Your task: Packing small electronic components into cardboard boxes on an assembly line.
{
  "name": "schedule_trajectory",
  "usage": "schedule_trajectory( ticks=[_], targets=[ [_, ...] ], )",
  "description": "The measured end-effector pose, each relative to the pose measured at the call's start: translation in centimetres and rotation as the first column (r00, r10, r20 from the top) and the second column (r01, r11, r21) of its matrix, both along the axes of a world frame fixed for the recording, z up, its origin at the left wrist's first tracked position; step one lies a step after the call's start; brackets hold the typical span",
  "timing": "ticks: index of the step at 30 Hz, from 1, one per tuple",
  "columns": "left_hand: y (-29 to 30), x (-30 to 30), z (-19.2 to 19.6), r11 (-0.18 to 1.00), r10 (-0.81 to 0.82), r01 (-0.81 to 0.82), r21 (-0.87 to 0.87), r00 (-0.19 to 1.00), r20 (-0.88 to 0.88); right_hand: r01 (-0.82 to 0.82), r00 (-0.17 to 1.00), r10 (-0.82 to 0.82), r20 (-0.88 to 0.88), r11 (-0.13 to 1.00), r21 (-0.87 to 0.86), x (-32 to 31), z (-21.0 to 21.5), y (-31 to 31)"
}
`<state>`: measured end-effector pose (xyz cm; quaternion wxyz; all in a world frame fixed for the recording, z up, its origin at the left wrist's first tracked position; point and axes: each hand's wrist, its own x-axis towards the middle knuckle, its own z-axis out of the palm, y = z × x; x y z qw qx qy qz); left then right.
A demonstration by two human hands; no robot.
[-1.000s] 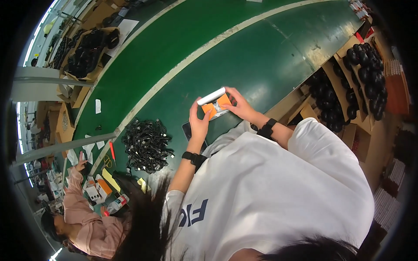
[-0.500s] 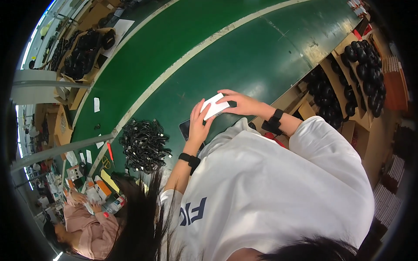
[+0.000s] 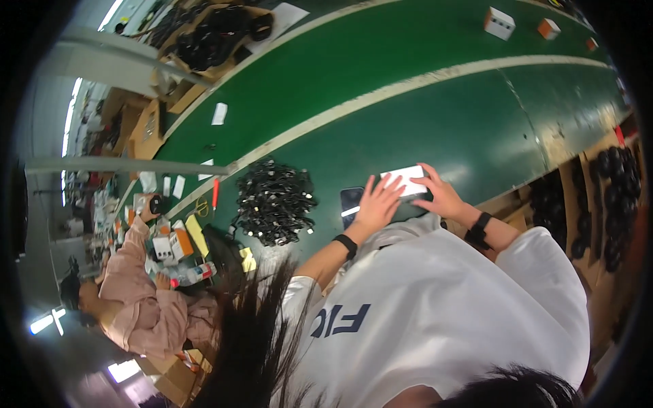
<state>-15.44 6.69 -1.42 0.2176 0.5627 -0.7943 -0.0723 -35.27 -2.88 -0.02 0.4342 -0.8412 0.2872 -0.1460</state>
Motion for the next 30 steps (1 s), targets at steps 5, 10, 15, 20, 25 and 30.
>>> schedule_trajectory(
  ticks=[5,10,15,20,25,30],
  targets=[
    [1.2,0.4,1.6,0.994,0.089,-0.063,0.089,0.942,-0.323,-0.015,0.995,0.018,-0.094,0.999,0.030,3.7,3.3,-2.6],
    [2.2,4.6,3.4,0.878,0.424,-0.468,0.106,0.655,-0.625,-0.167,0.980,0.155,-0.122,0.981,-0.095,6.4,4.3,-13.3],
    [7.6,9.4,2.6,0.582,0.668,-0.802,0.132,0.379,-0.641,0.070,0.992,-0.096,-0.079,0.957,-0.283,10.5,3.2,-29.6],
    [11.5,10.8,2.4,0.372,0.798,-0.897,0.237,0.179,-0.576,0.280,0.928,-0.358,-0.100,0.850,-0.447,11.7,-2.5,-45.6],
    [8.2,15.6,2.0,0.394,0.842,-0.860,0.324,0.197,-0.502,0.349,0.930,-0.364,-0.052,0.919,-0.181,7.0,-8.6,-54.1],
    [-1.6,28.0,-0.3,0.522,0.812,-0.845,0.113,0.452,-0.370,0.287,0.952,-0.307,-0.004,0.893,-0.347,3.8,-7.9,-53.2]
  ],
)
